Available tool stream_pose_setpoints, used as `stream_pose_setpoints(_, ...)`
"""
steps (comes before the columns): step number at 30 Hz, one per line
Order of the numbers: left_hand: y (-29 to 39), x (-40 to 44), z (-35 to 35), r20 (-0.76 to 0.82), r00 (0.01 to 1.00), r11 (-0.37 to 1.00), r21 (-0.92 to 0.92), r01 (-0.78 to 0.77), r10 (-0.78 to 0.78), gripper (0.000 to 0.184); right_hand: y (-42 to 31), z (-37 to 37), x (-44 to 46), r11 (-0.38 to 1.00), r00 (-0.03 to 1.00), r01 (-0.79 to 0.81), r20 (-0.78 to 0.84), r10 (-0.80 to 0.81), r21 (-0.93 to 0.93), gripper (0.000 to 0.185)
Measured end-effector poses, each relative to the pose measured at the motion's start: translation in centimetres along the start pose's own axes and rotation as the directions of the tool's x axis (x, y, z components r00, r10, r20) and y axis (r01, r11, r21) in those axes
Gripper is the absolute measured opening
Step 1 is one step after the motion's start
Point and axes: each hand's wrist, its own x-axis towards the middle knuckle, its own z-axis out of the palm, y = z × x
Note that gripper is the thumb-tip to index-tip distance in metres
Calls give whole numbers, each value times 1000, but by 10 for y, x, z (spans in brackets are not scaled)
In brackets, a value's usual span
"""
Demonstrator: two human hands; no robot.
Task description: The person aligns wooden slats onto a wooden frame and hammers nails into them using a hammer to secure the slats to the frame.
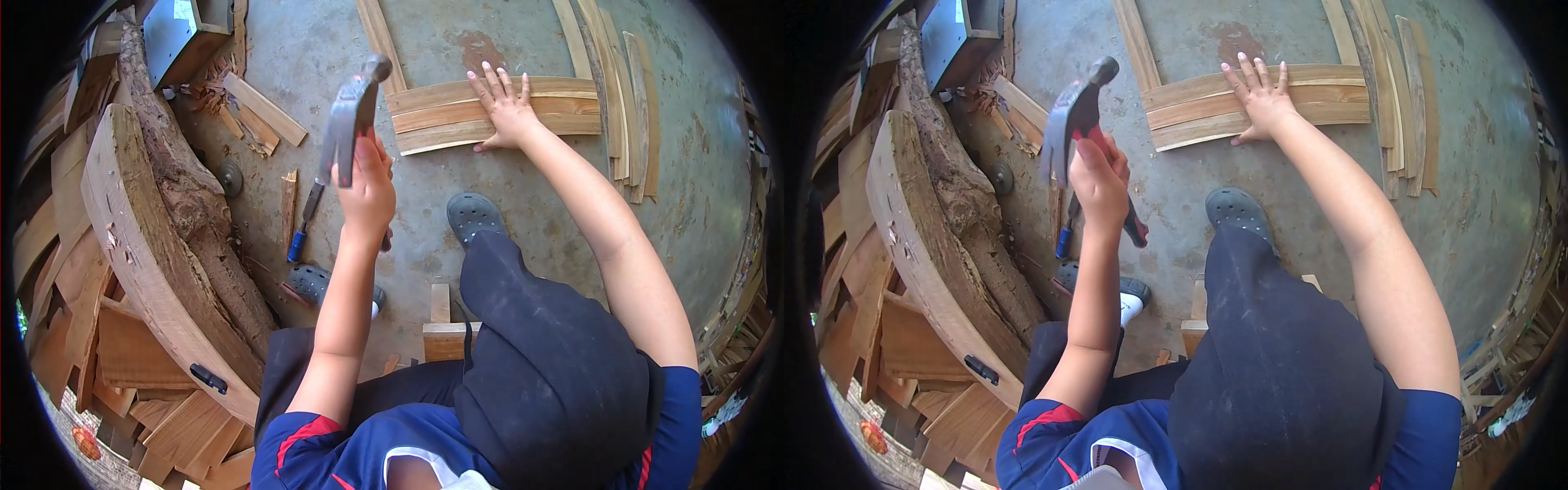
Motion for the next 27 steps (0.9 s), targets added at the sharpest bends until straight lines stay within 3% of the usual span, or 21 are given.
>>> stream_pose_setpoints(2,-32,1,0,-1,999,998,45,-42,42,46,0,-1,-1,1000,1000,7,-3,-7,-9,142)
stream_pose_setpoints(4,-74,12,0,37,999,841,541,-19,-1,48,1,0,0,1000,1000,7,-12,-7,-17,142)
stream_pose_setpoints(5,-93,16,-4,25,999,831,556,21,-42,50,-1,1,0,1000,1000,7,-24,-7,-21,142)
stream_pose_setpoints(6,-80,17,-4,19,999,831,556,19,-36,50,-1,1,1,1000,999,10,-30,-11,-24,142)
stream_pose_setpoints(8,-33,17,-1,1,961,916,303,264,-278,54,-1,1,0,1000,1000,4,-6,-4,-25,141)
stream_pose_setpoints(10,-9,9,3,16,975,954,213,212,-221,55,-2,-2,-3,999,1000,2,5,-2,-39,139)
stream_pose_setpoints(12,11,2,8,-31,999,989,144,11,-7,55,-3,-5,-3,999,1000,-5,14,6,-52,137)
stream_pose_setpoints(16,-42,8,6,-57,998,987,161,13,-4,55,-2,-5,-3,998,1000,-3,5,3,-66,136)
stream_pose_setpoints(17,-79,18,-10,-2,996,895,439,78,-86,53,-3,-4,-3,998,1000,-3,5,4,-66,136)
stream_pose_setpoints(18,-88,29,-13,12,961,736,646,204,-277,58,-5,-4,-4,998,1000,-3,4,4,-65,136)
stream_pose_setpoints(20,-47,27,-16,-33,991,867,482,127,-127,60,-4,-5,-3,997,1000,-7,20,9,-81,135)
stream_pose_setpoints(22,6,23,-19,-35,955,927,231,295,-296,55,-1,-1,-2,997,1000,-7,-6,7,-79,134)
stream_pose_setpoints(25,41,13,-10,-50,997,994,81,67,-63,50,-4,0,-3,997,1000,1,-25,-3,-78,134)
stream_pose_setpoints(27,23,13,-5,-48,999,999,40,19,-17,50,-3,-3,-4,997,1000,-6,-12,5,-82,134)
